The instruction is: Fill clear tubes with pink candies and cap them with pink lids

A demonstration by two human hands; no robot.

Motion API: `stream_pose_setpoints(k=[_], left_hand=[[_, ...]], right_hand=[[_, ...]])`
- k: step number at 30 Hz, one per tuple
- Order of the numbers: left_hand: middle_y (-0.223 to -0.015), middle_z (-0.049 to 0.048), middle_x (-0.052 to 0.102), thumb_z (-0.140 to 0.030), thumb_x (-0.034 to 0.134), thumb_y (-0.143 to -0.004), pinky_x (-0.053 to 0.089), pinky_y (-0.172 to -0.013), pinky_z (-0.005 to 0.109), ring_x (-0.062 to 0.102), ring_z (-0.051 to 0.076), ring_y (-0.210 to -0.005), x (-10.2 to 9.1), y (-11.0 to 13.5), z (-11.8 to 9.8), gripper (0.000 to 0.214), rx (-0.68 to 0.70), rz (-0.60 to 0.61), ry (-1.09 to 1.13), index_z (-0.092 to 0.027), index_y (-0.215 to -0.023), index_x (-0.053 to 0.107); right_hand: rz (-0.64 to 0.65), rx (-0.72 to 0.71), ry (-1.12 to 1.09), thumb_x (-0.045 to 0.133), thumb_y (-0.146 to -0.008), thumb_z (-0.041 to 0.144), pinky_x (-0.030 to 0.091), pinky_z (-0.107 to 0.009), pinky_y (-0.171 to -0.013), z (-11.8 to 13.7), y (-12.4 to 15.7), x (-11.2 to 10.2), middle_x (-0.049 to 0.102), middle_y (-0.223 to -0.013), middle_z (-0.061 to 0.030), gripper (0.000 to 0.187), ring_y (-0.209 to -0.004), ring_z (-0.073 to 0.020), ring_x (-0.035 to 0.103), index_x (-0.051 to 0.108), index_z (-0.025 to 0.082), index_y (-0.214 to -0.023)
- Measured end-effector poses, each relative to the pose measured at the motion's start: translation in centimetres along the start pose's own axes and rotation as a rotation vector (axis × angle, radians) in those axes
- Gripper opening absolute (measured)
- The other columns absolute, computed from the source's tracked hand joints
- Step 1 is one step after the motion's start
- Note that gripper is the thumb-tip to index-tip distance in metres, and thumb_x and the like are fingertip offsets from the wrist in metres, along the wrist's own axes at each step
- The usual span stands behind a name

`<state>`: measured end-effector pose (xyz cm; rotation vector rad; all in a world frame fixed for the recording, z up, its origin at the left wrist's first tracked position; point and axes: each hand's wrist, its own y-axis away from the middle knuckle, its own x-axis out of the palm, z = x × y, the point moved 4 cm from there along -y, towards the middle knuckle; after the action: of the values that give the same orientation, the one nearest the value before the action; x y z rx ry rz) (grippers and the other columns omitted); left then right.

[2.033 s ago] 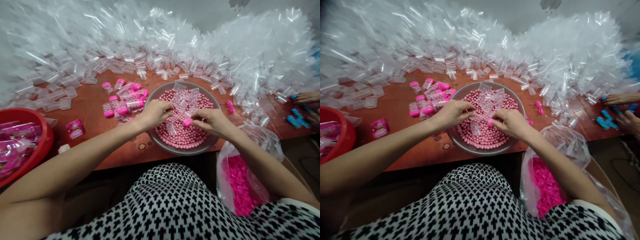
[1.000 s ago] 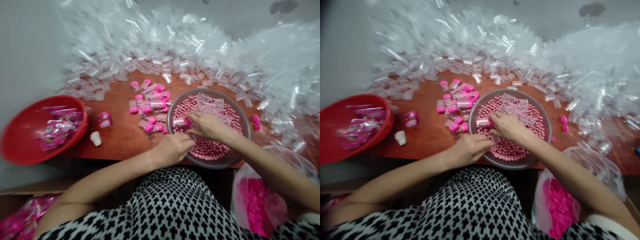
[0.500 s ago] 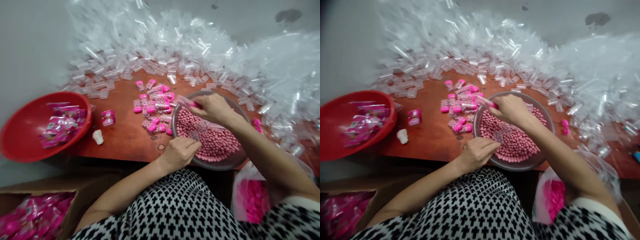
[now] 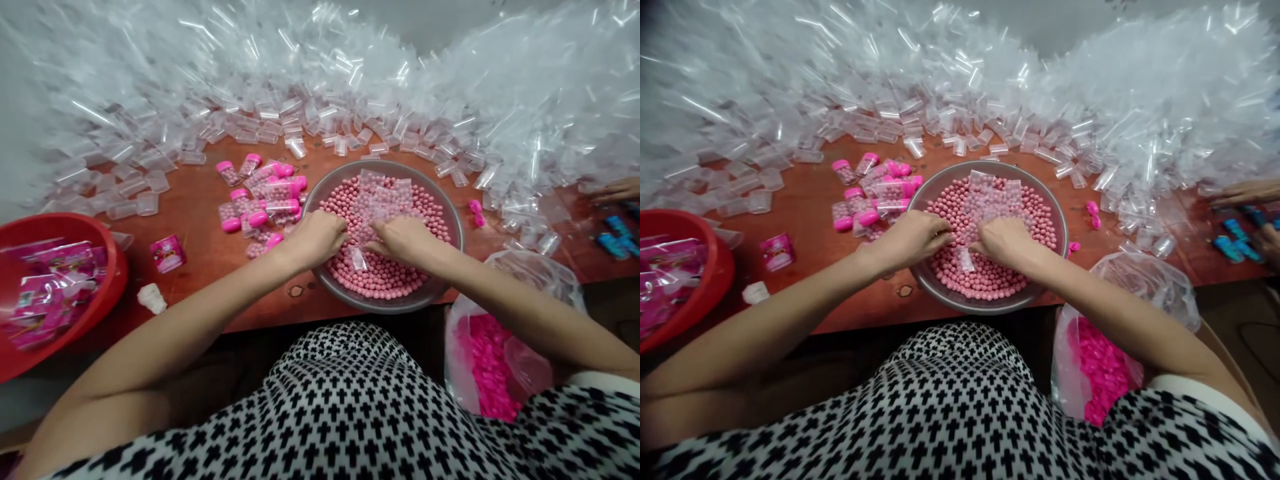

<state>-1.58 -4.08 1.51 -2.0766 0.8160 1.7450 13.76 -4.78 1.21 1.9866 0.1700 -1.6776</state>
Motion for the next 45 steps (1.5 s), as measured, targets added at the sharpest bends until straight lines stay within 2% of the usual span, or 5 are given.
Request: stream_pose_setpoints(k=[18,25,33,39,45], left_hand=[[-0.1,0.0063,0.073,-0.045,0.071,-0.077,0.06,-0.073,0.034,0.07,0.019,-0.08,0.9,-1.8,-1.9,0.049,-0.066,-0.211,1.083,-0.016,-0.116,0.064],[-0.077,0.0014,0.068,-0.044,0.062,-0.088,0.051,-0.063,0.028,0.064,0.019,-0.073,-1.2,-2.4,-1.7,0.027,0.094,-0.191,0.461,-0.021,-0.1,0.067],[-0.068,0.0095,0.067,-0.003,0.054,-0.083,0.038,-0.054,0.028,0.061,0.022,-0.07,2.8,-6.3,-7.5,0.019,0.52,0.202,-0.232,-0.015,-0.073,0.064],[-0.081,0.0102,0.072,-0.016,0.051,-0.09,0.048,-0.07,0.031,0.067,0.023,-0.078,4.1,-7.7,-9.2,0.015,0.428,0.129,-0.02,-0.015,-0.085,0.066],[-0.085,0.0016,0.067,-0.035,0.062,-0.086,0.052,-0.073,0.028,0.065,0.016,-0.079,2.4,-6.0,-6.2,0.019,0.163,0.117,1.024,-0.017,-0.092,0.059]], right_hand=[[-0.412,-0.059,-1.427,0.067,-0.081,0.037,0.047,-0.027,-0.065,-2.2,2.1,1.8,0.061,-0.07,0.0038,0.023,-0.066,-0.0135,0.06,0.052,0.02,-0.084],[-0.545,-0.018,-1.376,0.066,-0.082,0.032,0.054,-0.03,-0.077,-5.2,6.2,2.0,0.068,-0.091,-0.0016,0.02,-0.083,-0.0137,0.065,0.06,0.02,-0.097],[-0.69,0.618,-1.076,0.058,-0.085,0.028,0.053,-0.024,-0.064,-19.3,11.9,7.5,0.072,-0.08,-0.005,0.017,-0.066,-0.0121,0.067,0.063,0.013,-0.092],[-0.495,0.811,-0.576,0.048,-0.092,0.028,0.05,-0.03,-0.083,-25.1,9.2,8.9,0.075,-0.099,-0.0139,0.032,-0.092,-0.0191,0.069,0.07,0.01,-0.104],[-0.262,0.862,-0.401,0.049,-0.093,0.033,0.05,-0.041,-0.087,-26.3,4.3,9.2,0.072,-0.112,-0.0236,0.036,-0.108,-0.032,0.066,0.073,0.01,-0.107]])
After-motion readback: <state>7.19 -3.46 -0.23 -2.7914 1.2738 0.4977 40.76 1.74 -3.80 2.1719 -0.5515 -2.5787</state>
